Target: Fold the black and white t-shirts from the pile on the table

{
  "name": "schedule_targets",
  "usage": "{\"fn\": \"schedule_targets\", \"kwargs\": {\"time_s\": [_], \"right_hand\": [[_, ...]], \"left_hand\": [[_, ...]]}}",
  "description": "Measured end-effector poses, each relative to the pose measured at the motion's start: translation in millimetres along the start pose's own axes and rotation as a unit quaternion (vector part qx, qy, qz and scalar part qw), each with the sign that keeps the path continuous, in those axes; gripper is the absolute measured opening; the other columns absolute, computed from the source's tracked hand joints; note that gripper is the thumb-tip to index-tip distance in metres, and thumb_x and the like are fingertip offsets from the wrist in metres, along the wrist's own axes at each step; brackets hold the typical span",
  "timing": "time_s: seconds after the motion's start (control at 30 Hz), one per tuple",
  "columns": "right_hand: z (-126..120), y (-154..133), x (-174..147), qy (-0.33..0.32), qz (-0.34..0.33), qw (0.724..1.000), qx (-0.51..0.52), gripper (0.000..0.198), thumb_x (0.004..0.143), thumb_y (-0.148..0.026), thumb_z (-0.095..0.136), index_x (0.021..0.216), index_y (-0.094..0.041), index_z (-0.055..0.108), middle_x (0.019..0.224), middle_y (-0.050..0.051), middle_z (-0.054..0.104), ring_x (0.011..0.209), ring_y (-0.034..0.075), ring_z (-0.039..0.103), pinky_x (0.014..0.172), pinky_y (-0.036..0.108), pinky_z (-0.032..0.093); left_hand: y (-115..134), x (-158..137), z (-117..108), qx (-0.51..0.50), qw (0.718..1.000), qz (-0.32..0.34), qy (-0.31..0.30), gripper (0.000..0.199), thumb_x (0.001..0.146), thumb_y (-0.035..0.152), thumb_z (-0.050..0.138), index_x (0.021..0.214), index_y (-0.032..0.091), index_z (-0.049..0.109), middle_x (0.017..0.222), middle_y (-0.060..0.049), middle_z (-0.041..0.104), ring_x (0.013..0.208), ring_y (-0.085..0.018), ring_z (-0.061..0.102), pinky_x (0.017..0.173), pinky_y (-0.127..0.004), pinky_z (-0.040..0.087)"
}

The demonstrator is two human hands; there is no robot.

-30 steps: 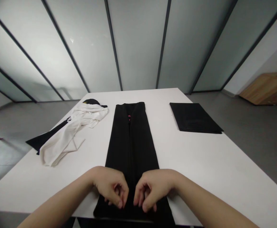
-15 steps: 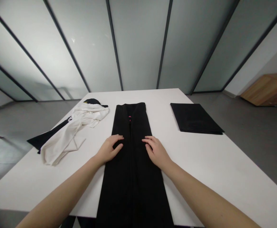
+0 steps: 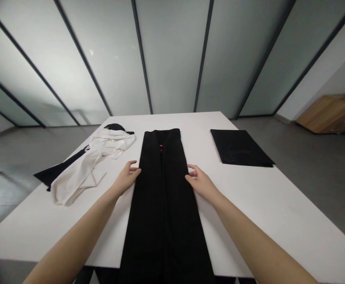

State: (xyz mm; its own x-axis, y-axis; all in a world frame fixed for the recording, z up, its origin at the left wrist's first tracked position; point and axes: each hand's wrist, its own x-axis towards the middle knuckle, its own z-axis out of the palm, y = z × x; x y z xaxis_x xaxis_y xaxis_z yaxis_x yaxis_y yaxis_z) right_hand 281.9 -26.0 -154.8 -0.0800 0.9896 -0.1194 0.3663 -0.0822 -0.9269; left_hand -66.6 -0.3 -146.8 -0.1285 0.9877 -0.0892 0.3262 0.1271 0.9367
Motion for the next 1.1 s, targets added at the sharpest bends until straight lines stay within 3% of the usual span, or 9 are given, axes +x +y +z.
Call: {"fn": "schedule_targets", "kwargs": {"time_s": [0.13, 0.23, 0.33, 0.43, 0.53, 0.67, 0.83, 1.1], "right_hand": [[-6, -3, -1, -0.037, -0.006, 0.999, -0.031, 0.056, 0.097, -0.035, 0.065, 0.151, -0.022, 0.056, 0.092, 0.002, 0.07, 0.073, 0.018, 0.067, 0.069, 0.031, 0.054], [-11, -5, -4, -0.076, -0.005, 0.995, -0.066, 0.056, 0.1, -0.036, 0.061, 0.154, -0.023, 0.055, 0.07, -0.006, 0.057, 0.059, 0.015, 0.058, 0.058, 0.028, 0.047], [-12, -8, -4, -0.088, 0.008, 0.995, -0.04, 0.058, 0.1, -0.038, 0.062, 0.156, -0.024, 0.055, 0.069, -0.006, 0.058, 0.057, 0.015, 0.057, 0.056, 0.027, 0.046], [-9, -8, 0, -0.072, 0.007, 0.995, 0.068, 0.056, 0.098, -0.037, 0.066, 0.153, -0.028, 0.059, 0.095, 0.003, 0.075, 0.083, 0.02, 0.073, 0.072, 0.031, 0.058], [-4, -5, 13, -0.037, 0.028, 0.977, 0.21, 0.052, 0.096, -0.033, 0.071, 0.148, -0.029, 0.062, 0.115, 0.006, 0.08, 0.106, 0.022, 0.076, 0.09, 0.034, 0.062], [0, -4, 47, -0.017, 0.042, 0.946, 0.322, 0.041, 0.094, -0.023, 0.071, 0.135, -0.028, 0.067, 0.111, 0.004, 0.083, 0.111, 0.021, 0.077, 0.097, 0.034, 0.064], [7, -16, 100, 0.012, 0.049, 0.931, 0.36, 0.029, 0.095, -0.015, 0.068, 0.121, -0.026, 0.072, 0.108, 0.003, 0.084, 0.109, 0.018, 0.078, 0.101, 0.032, 0.063], [18, -20, 147, 0.056, 0.059, 0.933, 0.351, 0.024, 0.092, -0.014, 0.073, 0.115, -0.021, 0.077, 0.104, 0.004, 0.085, 0.101, 0.02, 0.08, 0.102, 0.034, 0.063]], "left_hand": [[9, -1, -9, -0.05, 0.995, -0.055, -0.067, 0.052, 0.089, 0.039, 0.078, 0.135, 0.022, 0.059, 0.074, 0.004, 0.061, 0.047, -0.009, 0.049, 0.047, -0.021, 0.036], [13, -2, -13, -0.035, 0.992, -0.059, -0.107, 0.047, 0.088, 0.044, 0.078, 0.128, 0.022, 0.066, 0.062, 0.008, 0.053, 0.043, -0.008, 0.041, 0.043, -0.02, 0.025], [12, -2, -12, -0.037, 0.993, -0.02, -0.11, 0.044, 0.084, 0.045, 0.083, 0.119, 0.02, 0.073, 0.067, 0.005, 0.058, 0.053, -0.01, 0.05, 0.05, -0.021, 0.033], [8, 3, -9, -0.078, 0.993, 0.01, -0.089, 0.044, 0.081, 0.044, 0.086, 0.116, 0.019, 0.077, 0.084, -0.002, 0.071, 0.073, -0.014, 0.063, 0.063, -0.023, 0.045], [6, 12, -7, -0.181, 0.979, -0.014, -0.093, 0.039, 0.084, 0.039, 0.085, 0.116, 0.018, 0.076, 0.098, -0.005, 0.076, 0.088, -0.017, 0.07, 0.074, -0.024, 0.051], [8, 33, -6, -0.326, 0.934, -0.069, -0.127, 0.028, 0.09, 0.031, 0.079, 0.113, 0.017, 0.072, 0.101, -0.008, 0.078, 0.092, -0.017, 0.074, 0.081, -0.025, 0.057], [17, 71, -5, -0.385, 0.903, -0.131, -0.136, 0.021, 0.098, 0.026, 0.067, 0.117, 0.018, 0.068, 0.095, -0.007, 0.078, 0.083, -0.018, 0.076, 0.077, -0.026, 0.06], [27, 114, 21, -0.375, 0.916, -0.131, -0.057, 0.02, 0.102, 0.027, 0.062, 0.117, 0.015, 0.07, 0.09, -0.007, 0.079, 0.081, -0.019, 0.077, 0.078, -0.028, 0.062]]}}
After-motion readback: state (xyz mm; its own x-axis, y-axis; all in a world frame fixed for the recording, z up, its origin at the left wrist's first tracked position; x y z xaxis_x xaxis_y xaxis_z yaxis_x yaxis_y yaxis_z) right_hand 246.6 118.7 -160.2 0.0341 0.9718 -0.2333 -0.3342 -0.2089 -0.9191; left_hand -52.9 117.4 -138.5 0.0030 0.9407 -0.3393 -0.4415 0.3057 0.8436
